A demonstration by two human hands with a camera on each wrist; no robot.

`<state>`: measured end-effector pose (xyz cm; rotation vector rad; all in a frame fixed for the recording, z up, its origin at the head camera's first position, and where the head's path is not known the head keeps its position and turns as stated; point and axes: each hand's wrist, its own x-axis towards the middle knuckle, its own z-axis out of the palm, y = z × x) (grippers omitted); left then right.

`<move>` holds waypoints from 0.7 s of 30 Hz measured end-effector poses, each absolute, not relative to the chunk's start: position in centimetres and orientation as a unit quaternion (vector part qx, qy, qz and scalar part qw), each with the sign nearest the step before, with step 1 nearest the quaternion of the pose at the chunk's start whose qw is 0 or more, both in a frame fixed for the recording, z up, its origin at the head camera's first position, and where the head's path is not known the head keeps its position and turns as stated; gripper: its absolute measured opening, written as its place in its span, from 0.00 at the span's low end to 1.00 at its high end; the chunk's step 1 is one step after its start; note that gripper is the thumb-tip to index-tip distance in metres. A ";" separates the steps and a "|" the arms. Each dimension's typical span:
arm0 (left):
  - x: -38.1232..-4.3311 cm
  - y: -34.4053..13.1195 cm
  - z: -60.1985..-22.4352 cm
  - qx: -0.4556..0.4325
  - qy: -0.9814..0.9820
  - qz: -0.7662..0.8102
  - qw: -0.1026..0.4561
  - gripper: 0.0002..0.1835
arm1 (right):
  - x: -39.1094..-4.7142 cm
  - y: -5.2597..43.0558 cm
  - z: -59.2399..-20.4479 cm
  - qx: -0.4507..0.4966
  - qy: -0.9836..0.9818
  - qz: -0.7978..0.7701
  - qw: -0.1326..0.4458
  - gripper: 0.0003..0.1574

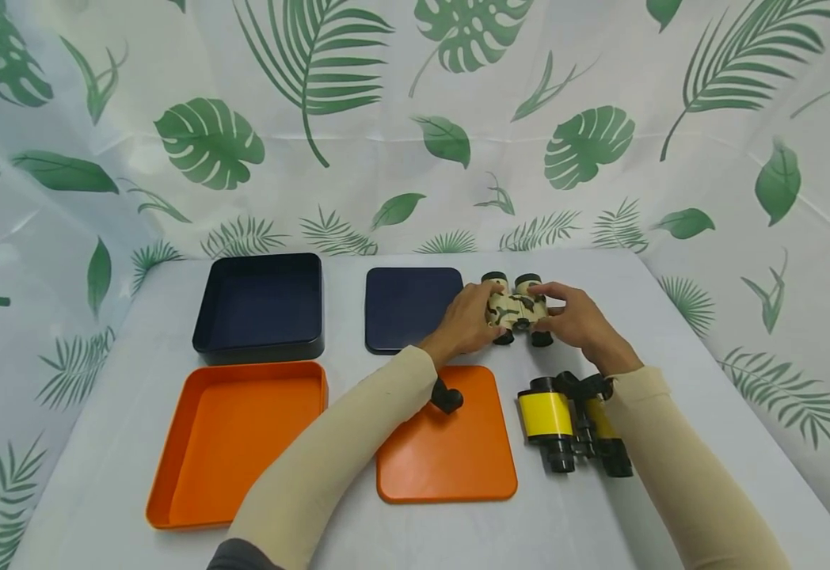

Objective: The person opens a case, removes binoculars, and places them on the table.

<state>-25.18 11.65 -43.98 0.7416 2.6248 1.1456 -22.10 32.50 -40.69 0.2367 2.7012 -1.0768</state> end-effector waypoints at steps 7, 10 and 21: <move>-25.1 10.7 -43.6 0.254 0.884 0.385 0.069 0.33 | -21.9 31.8 -40.0 0.074 0.929 -0.353 0.086 0.41; -25.0 10.2 -43.4 0.255 0.898 0.355 0.043 0.31 | -21.8 31.1 -39.6 0.065 0.934 -0.344 0.075 0.38; -23.9 8.1 -41.4 0.263 0.952 0.155 -0.023 0.39 | -21.3 28.4 -38.6 -0.006 0.963 -0.267 0.023 0.38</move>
